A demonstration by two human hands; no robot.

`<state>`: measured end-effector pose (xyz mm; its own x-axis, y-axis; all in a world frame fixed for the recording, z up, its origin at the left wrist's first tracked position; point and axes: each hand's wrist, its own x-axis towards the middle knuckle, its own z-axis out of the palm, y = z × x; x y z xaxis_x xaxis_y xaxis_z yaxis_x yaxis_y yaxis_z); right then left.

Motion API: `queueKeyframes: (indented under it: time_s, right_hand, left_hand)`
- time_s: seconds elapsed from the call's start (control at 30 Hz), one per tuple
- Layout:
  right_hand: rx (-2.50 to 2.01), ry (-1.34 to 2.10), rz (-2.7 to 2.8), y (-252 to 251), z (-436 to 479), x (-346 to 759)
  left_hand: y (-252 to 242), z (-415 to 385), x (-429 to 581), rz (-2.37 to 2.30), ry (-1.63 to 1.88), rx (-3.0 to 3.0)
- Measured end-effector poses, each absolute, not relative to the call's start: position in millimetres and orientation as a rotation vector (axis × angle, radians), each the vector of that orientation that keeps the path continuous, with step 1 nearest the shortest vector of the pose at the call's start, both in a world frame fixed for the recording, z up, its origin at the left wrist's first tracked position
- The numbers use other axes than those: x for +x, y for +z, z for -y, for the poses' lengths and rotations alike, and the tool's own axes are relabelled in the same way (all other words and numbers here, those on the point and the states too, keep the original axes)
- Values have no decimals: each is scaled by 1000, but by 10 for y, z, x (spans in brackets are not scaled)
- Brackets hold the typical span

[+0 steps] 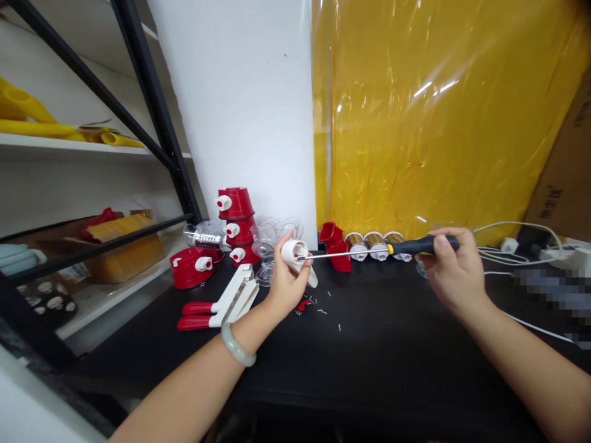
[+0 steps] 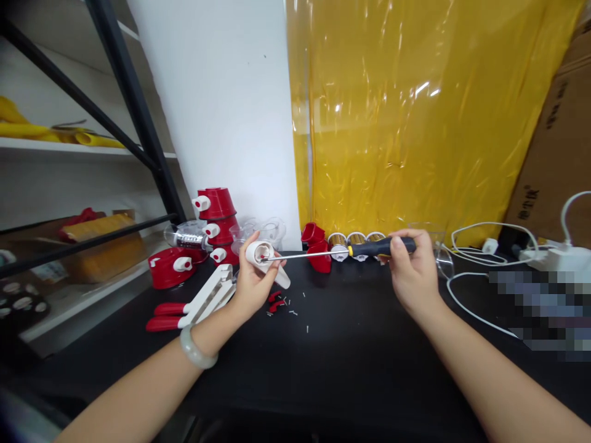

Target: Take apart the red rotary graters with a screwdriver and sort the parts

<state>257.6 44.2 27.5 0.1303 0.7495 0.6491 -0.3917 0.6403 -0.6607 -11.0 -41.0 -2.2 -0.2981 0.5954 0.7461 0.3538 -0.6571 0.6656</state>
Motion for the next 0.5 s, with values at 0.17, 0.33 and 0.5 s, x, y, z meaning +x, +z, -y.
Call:
queueKeyframes:
  time_s: [0.17,0.33,0.5]
  right_hand:
    - [-370,880,1160,276,-455,2581]
    - [-357,885,1171,263,-474,2572]
    - [-351,895,1169,258,-478,2556]
  left_hand:
    - [8,459,-91,-1239,2125,1767]
    - [23,484,-83,-1304,2140,1816]
    - [30,484,-79,-1358,2167,1860]
